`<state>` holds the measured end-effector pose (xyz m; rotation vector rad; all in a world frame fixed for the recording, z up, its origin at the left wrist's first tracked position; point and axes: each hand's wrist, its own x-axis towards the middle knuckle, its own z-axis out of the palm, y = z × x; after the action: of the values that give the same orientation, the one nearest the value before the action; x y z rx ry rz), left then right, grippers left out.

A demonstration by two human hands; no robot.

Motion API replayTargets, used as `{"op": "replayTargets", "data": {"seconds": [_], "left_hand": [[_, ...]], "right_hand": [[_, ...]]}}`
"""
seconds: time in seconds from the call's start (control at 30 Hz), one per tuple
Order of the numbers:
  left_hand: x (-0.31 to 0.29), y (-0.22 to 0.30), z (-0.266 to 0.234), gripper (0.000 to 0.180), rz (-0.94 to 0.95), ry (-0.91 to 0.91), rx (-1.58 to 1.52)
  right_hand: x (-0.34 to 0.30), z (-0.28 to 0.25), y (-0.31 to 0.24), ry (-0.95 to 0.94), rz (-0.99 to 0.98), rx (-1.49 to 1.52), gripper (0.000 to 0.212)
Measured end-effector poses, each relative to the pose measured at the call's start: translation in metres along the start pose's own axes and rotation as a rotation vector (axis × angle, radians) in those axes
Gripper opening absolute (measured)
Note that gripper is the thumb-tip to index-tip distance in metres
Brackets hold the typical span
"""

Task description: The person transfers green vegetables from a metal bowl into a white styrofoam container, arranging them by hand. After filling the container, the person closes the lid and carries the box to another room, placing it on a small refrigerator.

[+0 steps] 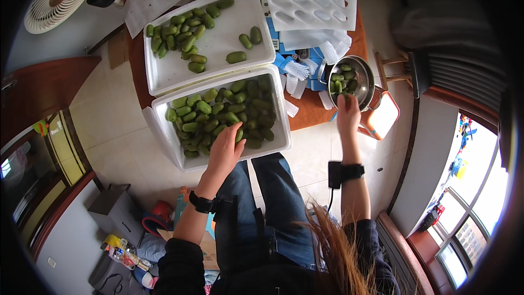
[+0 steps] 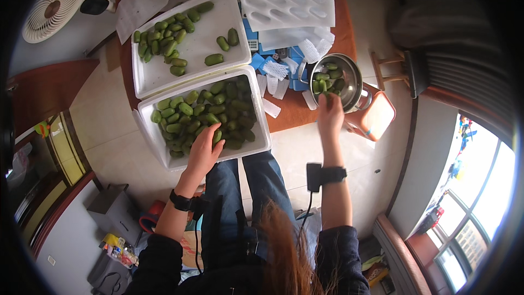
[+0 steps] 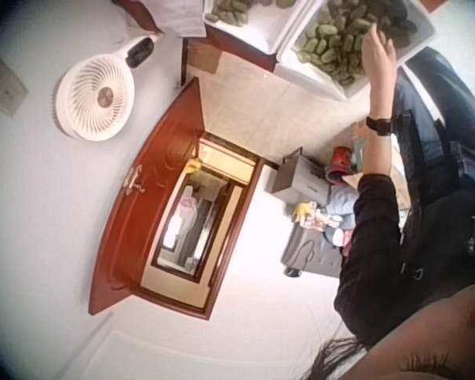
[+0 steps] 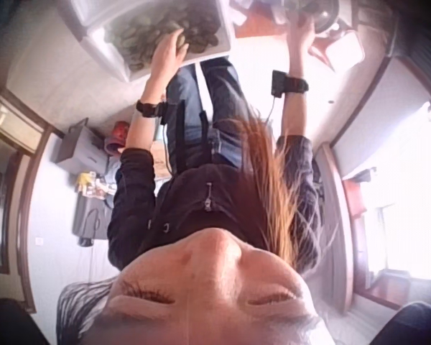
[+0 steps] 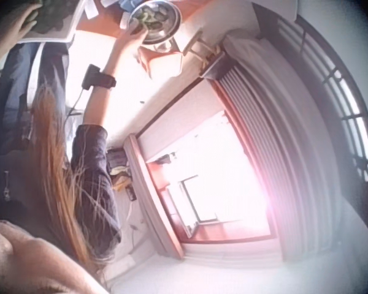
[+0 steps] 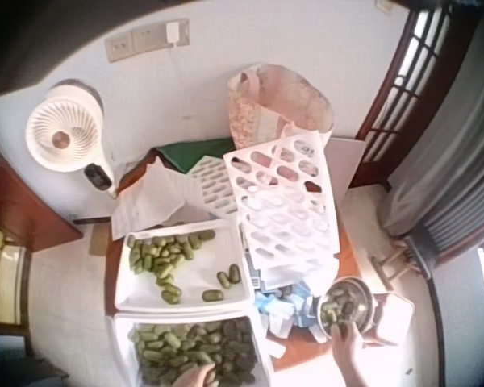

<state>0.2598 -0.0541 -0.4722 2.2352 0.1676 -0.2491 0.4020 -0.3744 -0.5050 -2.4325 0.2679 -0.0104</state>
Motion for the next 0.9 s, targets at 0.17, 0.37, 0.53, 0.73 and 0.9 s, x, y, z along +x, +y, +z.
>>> {"op": "replayTargets", "data": {"seconds": [0.17, 0.37, 0.53, 0.73, 0.9], "left_hand": [[0.014, 0.011, 0.015, 0.042, 0.0, -0.021, 0.027], [0.025, 0.014, 0.015, 0.031, -0.006, -0.042, 0.048], [0.023, 0.011, 0.019, 0.027, 0.048, -0.06, -0.055], [0.025, -0.008, -0.031, 0.006, -0.012, 0.242, -0.038], [0.076, -0.049, -0.108, 0.011, 0.08, 0.39, 0.116]], "right_hand": [[0.042, 0.002, 0.028, 0.07, 0.129, 0.117, 0.03], [-0.019, 0.002, -0.032, -0.053, -0.224, 0.208, 0.029], [-0.057, 0.02, -0.1, -0.333, -0.254, 0.275, 0.033], [-0.031, 0.067, -0.16, -0.412, -0.5, 0.312, 0.033], [0.019, 0.123, -0.205, -0.394, -0.748, 0.016, 0.027]]}}
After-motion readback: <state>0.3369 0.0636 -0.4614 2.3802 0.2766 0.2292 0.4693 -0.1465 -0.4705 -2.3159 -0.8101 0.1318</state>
